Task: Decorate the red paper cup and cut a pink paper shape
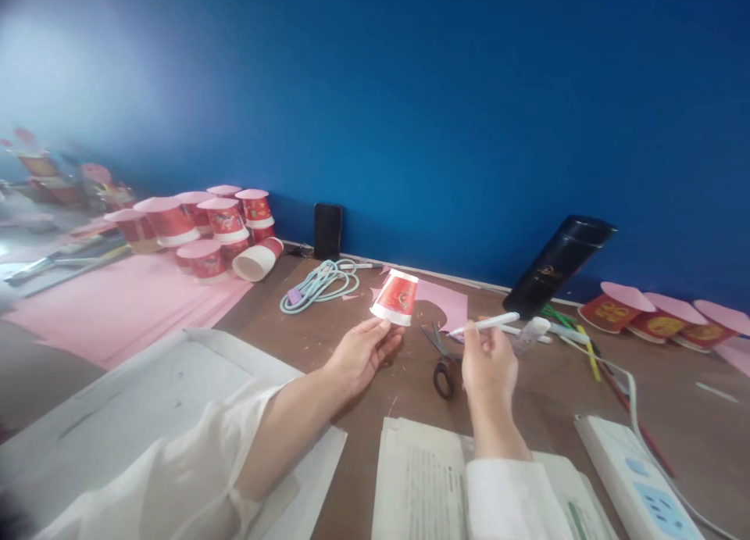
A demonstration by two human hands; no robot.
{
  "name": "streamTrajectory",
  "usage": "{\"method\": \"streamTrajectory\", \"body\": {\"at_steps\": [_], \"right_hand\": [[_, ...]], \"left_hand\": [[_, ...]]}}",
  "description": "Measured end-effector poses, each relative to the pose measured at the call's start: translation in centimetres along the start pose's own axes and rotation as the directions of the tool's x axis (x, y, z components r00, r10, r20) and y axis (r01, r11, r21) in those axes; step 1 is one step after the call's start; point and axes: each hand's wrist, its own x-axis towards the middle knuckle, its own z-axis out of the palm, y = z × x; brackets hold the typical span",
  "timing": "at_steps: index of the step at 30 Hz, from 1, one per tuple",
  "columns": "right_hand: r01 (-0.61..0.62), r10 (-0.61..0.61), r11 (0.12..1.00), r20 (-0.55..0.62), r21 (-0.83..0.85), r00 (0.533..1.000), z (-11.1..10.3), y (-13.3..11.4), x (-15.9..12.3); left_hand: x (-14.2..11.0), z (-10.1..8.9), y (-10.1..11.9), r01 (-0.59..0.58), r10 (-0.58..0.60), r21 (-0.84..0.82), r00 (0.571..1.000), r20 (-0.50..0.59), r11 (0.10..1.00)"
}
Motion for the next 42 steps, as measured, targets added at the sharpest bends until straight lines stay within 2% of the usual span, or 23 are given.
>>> {"method": "streamTrajectory", "body": {"at_steps": [2,4,13,19,22,27,32,35,39,42], "right_hand": [[-0.027,0.029,0.996,0.017,-0.090,0.999,-0.2,-0.4,0.1],[-0.047,0.050,0.993,0.024,-0.106,0.998,-0.3,-0.6,0.1],[-0.163,0.159,0.984,0.064,0.075,0.985,0.2,-0.4,-0.2],[-0.104,0.107,0.993,-0.066,0.048,0.992,-0.1,-1.8,-1.0],[-0.071,0.075,0.982,-0.014,0.176,0.997,0.1,-2.5,-1.9],[-0.100,0.041,0.824,0.117,0.557,0.992,1.6,-3.3,-2.7],[-0.115,0.039,0.697,0.123,0.708,0.992,4.0,-4.8,-1.4],[-0.111,-0.012,0.560,0.142,0.821,0.990,5.8,-6.5,-0.8],[-0.287,0.082,0.416,0.278,0.863,0.957,7.5,-8.4,-1.6],[-0.405,0.063,0.350,0.410,0.844,0.910,7.4,-8.8,-2.3]], "left_hand": [[0.1,0.0,-0.1,0.004,-0.004,-0.002,1.000,0.003,1.000],[0.2,-0.1,-0.1,0.003,-0.003,0.003,1.000,0.008,1.000],[0.1,0.0,-0.4,-0.022,0.019,0.061,0.999,0.040,0.998],[0.4,-0.2,-0.8,-0.047,0.041,0.108,0.997,0.062,0.993],[0.6,-0.2,-0.9,-0.053,0.046,0.161,0.998,0.049,0.986],[1.1,-0.1,-1.2,-0.165,0.158,0.191,0.986,0.053,0.968],[1.1,0.1,-1.0,-0.148,0.146,0.039,0.988,0.054,0.988],[0.7,0.3,-0.5,-0.110,0.115,-0.072,0.991,0.071,0.991],[0.3,0.4,-0.1,-0.060,0.084,-0.169,0.986,0.142,0.984],[0.2,0.3,-0.1,-0.015,0.051,-0.200,0.983,0.175,0.980]]}}
